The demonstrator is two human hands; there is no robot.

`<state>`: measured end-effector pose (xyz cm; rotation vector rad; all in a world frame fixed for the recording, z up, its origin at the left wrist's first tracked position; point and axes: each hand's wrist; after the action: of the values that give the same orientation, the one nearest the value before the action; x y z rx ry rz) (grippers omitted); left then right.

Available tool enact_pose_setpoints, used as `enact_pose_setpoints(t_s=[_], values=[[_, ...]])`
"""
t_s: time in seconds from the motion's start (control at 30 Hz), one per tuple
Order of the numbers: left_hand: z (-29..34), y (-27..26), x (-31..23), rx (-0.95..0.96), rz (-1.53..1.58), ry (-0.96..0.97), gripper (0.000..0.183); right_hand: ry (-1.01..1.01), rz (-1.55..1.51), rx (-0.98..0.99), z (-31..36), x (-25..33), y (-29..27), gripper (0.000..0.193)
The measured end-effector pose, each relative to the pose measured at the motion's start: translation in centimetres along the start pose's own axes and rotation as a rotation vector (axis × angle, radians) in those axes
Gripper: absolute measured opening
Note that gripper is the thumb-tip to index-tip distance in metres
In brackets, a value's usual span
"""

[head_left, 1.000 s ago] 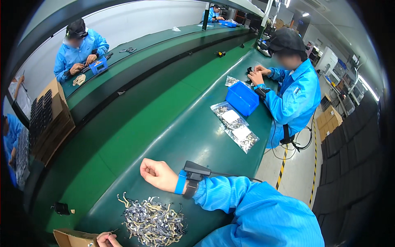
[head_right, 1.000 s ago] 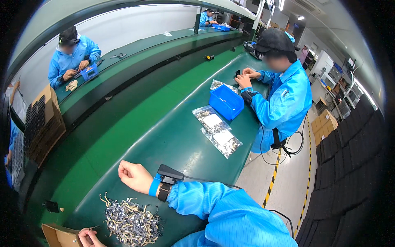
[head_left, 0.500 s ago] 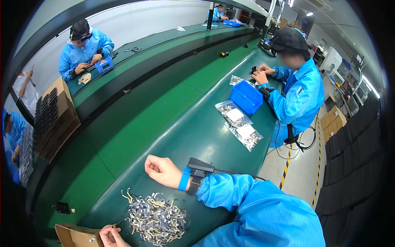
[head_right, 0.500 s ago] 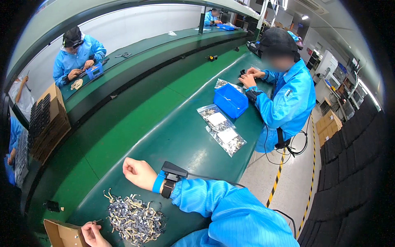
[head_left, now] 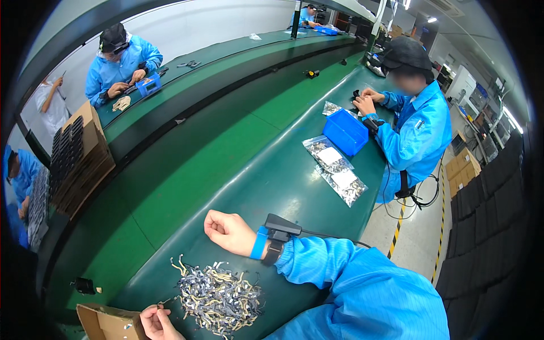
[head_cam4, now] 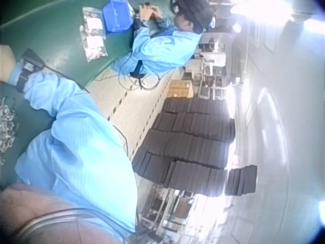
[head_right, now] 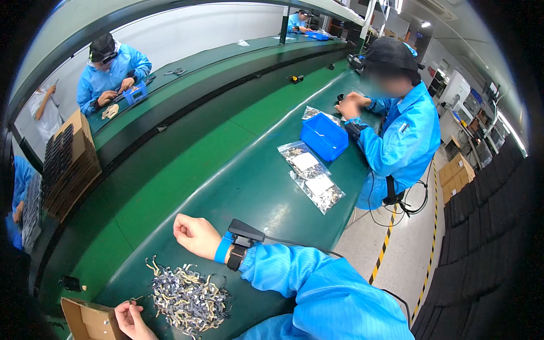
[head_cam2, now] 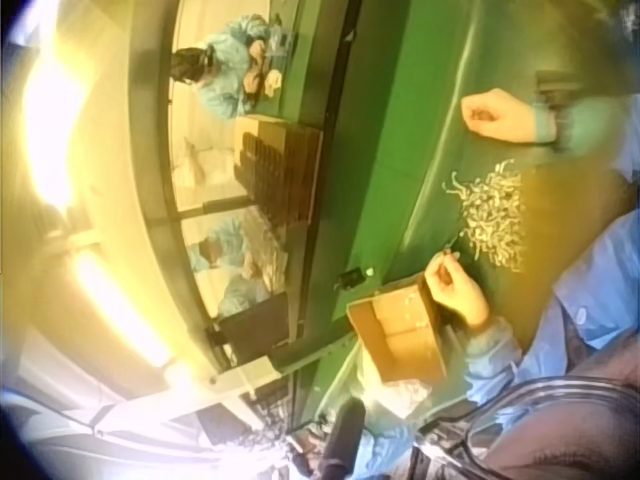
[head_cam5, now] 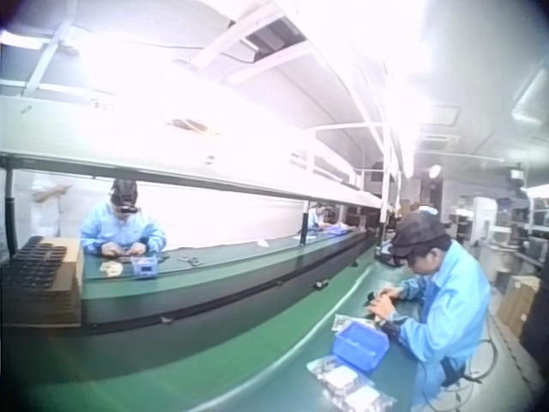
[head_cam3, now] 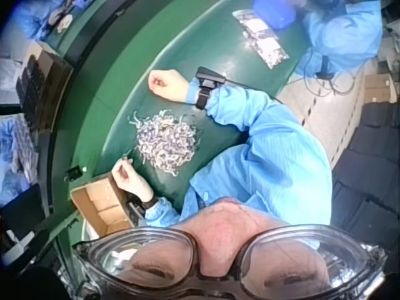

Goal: Assembling small electronic components by inserting metal pins into black plastic housings at a factory workbench.

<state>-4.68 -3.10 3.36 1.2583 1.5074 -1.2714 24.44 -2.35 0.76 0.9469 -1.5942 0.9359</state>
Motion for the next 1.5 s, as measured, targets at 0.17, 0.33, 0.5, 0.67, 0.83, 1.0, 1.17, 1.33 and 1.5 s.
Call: enact_pose_setpoints(t_s=[0.17,0.33,0.5,0.67,0.83,1.0,1.17,1.33,1.5], values=[[0.0,0.0,0.4,0.008,0.025,-0.014,0.009,-0.014,0.021,0.0,0.1,0.1,-0.2,0.007],[0.0,-0.4,0.3,0.003,0.026,0.001,0.008,-0.029,0.019,0.019,-0.2,0.1,0.3,0.006],[0.1,-0.1,0.1,0.022,0.088,0.017,0.008,-0.021,-0.033,0.006,0.2,-0.6,0.1,0.004],[0.2,-0.5,1.8,0.064,0.117,0.026,0.008,-0.007,0.017,-0.038,0.4,-1.1,0.0,0.006],[0.1,-0.1,1.5,0.007,0.119,0.04,0.008,0.007,-0.02,-0.024,0.2,-1.5,0.0,0.007],[-0.1,0.0,1.5,-0.01,0.128,0.049,0.008,0.027,-0.09,-0.004,0.0,-1.0,0.0,0.006],[-0.4,0.0,1.4,0.002,0.158,0.036,0.007,0.049,-0.076,0.055,-0.2,-0.9,-0.4,0.004],[-0.1,-0.3,1.4,0.031,0.223,0.033,0.008,0.012,-0.12,0.023,-0.2,-1.2,-0.4,0.005],[0.3,-0.4,2.4,0.017,0.211,0.046,0.009,0.003,-0.107,0.012,-0.1,-1.8,-0.3,0.006]])
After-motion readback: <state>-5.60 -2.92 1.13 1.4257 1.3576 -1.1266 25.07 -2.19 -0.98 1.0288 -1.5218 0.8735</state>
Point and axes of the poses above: each hand's wrist, its own z-axis away from the middle knuckle, its own y-axis out of the palm, x = y × z, and after that the axes turned 3 degrees about -x, right-handed
